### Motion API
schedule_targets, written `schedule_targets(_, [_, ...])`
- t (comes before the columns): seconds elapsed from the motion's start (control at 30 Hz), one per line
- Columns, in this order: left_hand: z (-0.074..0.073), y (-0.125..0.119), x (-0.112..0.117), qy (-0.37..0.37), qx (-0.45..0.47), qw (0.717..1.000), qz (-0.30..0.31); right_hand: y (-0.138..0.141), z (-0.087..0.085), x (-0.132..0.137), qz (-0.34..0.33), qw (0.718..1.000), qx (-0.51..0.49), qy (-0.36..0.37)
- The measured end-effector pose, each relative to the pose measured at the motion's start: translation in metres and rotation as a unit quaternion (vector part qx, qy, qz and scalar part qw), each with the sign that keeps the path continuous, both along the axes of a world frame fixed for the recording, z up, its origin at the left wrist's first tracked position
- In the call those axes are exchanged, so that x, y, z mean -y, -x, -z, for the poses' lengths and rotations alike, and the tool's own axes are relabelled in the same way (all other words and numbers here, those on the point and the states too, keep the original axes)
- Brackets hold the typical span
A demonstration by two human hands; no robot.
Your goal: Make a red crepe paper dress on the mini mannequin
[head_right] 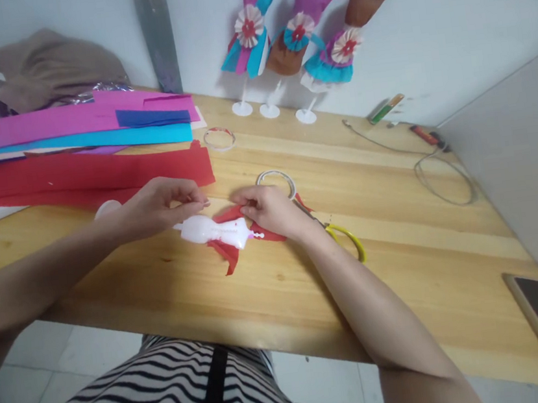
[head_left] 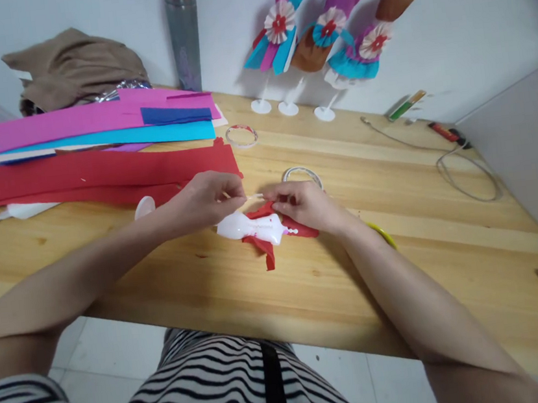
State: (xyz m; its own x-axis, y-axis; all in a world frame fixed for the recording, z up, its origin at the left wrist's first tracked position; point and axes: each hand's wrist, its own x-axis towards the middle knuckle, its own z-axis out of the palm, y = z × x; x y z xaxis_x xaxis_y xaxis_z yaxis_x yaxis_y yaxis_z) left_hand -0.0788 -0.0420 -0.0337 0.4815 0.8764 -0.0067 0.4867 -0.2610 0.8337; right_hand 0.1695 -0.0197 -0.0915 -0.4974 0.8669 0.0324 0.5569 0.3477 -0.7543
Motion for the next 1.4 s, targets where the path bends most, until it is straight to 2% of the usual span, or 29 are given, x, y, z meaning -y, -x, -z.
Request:
schedule_targets(0.1, [0.003,0.005,0.005,-0.001,-0.007,1.0,-0.003,0.001,0.001,0.002,0.003,1.0,-0.015,0.027])
schedule_targets(0.2, [0.007,0.008,0.009,-0.018,-0.028,0.999,0.009,0.003,-0.002,0.005,0.012,1.0,-0.017,0.015])
schedule_targets(0.43, [0.018,0.011,0.01,-0.08,-0.068,0.992,0.068,0.005,-0.015,0.016,-0.027,0.994,-0.001,-0.106])
schedule_targets(0.63, [0.026,0.01,0.009,-0.122,-0.065,0.986,0.097,0.006,-0.018,0.026,-0.061,0.973,0.038,-0.219])
schedule_targets(0.87, [0.036,0.008,0.008,-0.149,-0.035,0.982,0.107,0.008,-0.017,0.033,-0.084,0.952,0.063,-0.287])
schedule_targets(1.1, [0.038,0.008,0.009,-0.12,-0.033,0.988,0.093,0.009,-0.014,0.043,-0.049,0.953,0.094,-0.284])
schedule_targets(1.4, [0.031,0.004,0.014,-0.091,-0.06,0.991,0.071,0.011,-0.015,0.062,-0.022,0.947,0.115,-0.3])
